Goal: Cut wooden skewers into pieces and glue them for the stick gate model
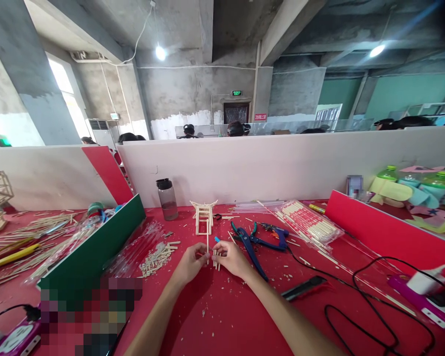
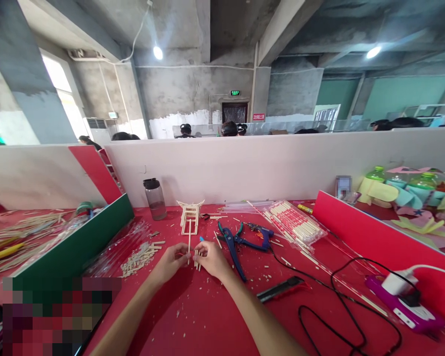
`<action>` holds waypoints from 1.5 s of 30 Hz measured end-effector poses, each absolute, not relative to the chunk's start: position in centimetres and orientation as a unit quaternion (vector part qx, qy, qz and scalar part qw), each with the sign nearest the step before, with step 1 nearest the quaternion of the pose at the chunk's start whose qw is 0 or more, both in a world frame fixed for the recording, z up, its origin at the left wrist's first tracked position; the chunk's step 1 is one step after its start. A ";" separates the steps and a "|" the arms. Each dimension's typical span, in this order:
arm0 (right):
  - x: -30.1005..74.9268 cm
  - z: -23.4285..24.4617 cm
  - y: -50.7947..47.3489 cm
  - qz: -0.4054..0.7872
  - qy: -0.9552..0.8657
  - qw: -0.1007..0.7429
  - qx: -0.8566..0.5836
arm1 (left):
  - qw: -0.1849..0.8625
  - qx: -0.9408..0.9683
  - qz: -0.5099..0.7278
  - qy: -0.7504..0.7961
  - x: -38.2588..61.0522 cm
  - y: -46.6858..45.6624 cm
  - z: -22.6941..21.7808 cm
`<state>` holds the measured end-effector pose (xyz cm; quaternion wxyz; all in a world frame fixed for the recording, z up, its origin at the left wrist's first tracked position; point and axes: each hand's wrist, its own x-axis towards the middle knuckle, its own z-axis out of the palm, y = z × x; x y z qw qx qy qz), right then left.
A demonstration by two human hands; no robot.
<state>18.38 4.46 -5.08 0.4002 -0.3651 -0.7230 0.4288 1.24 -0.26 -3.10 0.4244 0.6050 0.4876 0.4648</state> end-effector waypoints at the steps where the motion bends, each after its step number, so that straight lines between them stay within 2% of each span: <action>1: 18.3 -5.1 4.5 0.424 -0.727 0.399 -0.363 | 0.426 0.603 0.462 0.491 1.2 -0.3 -3.1; 7: 18.4 -4.8 4.3 0.409 -0.736 0.402 -0.360 | 0.424 0.605 0.450 0.502 1.2 -0.3 -3.5; 17: 18.6 -4.6 4.3 0.420 -0.724 0.409 -0.364 | 0.330 0.678 0.410 0.513 1.2 -0.2 -3.7; 24: 19.0 -4.5 4.4 0.433 -0.730 0.394 -0.353 | 0.302 0.697 0.403 0.510 2.0 -0.6 -3.3; 30: 19.2 -4.1 4.1 0.387 -0.761 0.377 -0.359 | 0.305 0.691 0.394 0.524 1.5 -0.3 -3.4; 39: 21.3 -1.8 3.8 0.378 -0.792 0.343 -0.336 | 0.392 0.630 0.419 0.523 0.9 0.0 -3.7; 41: 22.2 -1.1 3.6 0.337 -0.812 0.321 -0.352 | 0.403 0.618 0.422 0.526 1.0 0.0 -3.9; 45: 24.1 -0.6 3.1 0.280 -0.866 0.219 -0.352 | 0.415 0.614 0.421 0.522 1.2 0.2 -4.3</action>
